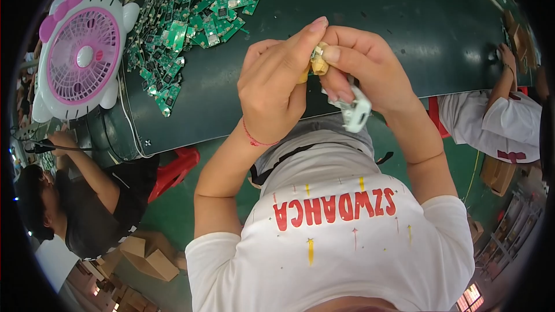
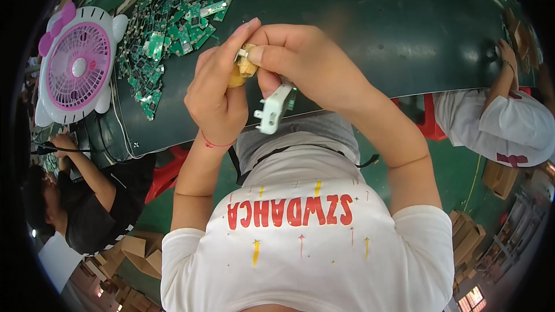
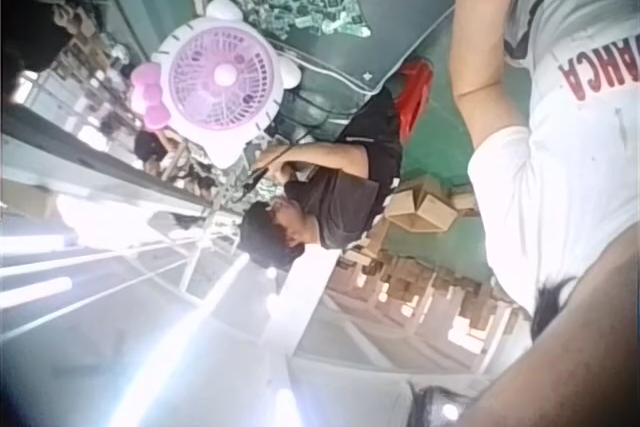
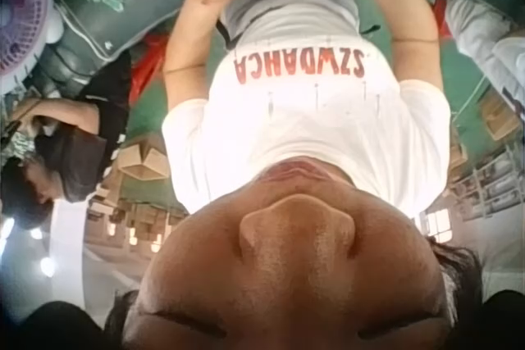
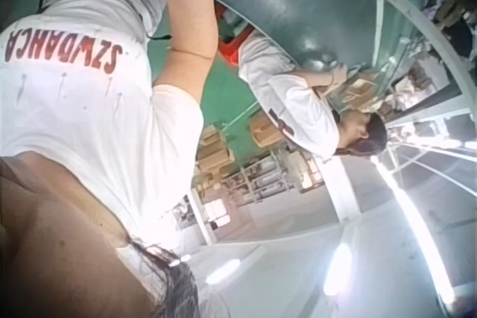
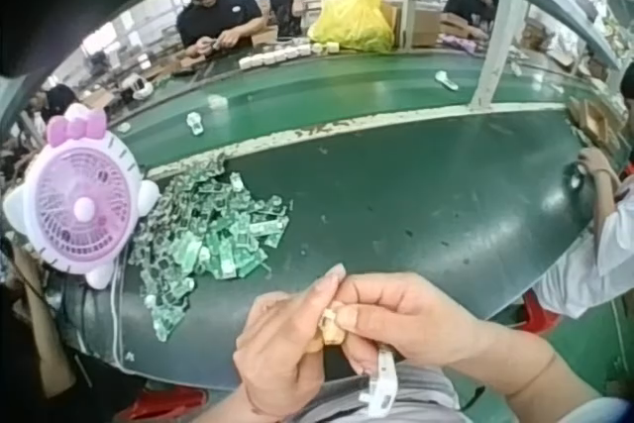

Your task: The person assembles small electronic components and circuit boards into plastic housings by hand, working on a production line.

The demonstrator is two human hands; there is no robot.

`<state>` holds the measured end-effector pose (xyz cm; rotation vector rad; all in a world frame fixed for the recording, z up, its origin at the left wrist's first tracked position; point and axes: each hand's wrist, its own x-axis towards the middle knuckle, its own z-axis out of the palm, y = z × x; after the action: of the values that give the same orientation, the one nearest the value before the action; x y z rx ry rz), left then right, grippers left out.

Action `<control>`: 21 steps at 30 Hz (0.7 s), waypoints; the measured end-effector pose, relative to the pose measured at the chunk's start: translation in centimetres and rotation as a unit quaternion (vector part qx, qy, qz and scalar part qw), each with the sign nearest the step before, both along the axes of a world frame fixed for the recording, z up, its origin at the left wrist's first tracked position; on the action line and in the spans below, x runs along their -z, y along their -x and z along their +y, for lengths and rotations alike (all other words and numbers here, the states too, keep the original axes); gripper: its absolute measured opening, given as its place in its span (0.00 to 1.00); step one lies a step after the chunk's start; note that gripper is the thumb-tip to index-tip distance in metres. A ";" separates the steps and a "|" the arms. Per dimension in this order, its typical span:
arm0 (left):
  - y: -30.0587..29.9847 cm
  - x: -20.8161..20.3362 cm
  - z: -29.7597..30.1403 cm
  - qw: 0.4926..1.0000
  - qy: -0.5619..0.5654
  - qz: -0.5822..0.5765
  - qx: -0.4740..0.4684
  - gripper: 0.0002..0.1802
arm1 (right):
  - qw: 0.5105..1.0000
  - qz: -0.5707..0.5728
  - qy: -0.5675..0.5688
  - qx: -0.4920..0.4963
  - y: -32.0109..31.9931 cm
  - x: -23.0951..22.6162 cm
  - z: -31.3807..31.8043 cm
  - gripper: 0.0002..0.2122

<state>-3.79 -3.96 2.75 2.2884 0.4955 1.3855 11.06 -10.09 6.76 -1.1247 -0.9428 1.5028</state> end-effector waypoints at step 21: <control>0.7 1.6 -0.7 0.632 0.733 -0.019 0.251 0.28 | 0.822 -0.385 -0.382 0.175 -0.6 1.9 0.9 0.04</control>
<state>-4.45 -4.64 1.14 0.8417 0.5592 0.3084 11.65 -9.15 4.85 -1.1833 -1.5825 0.2256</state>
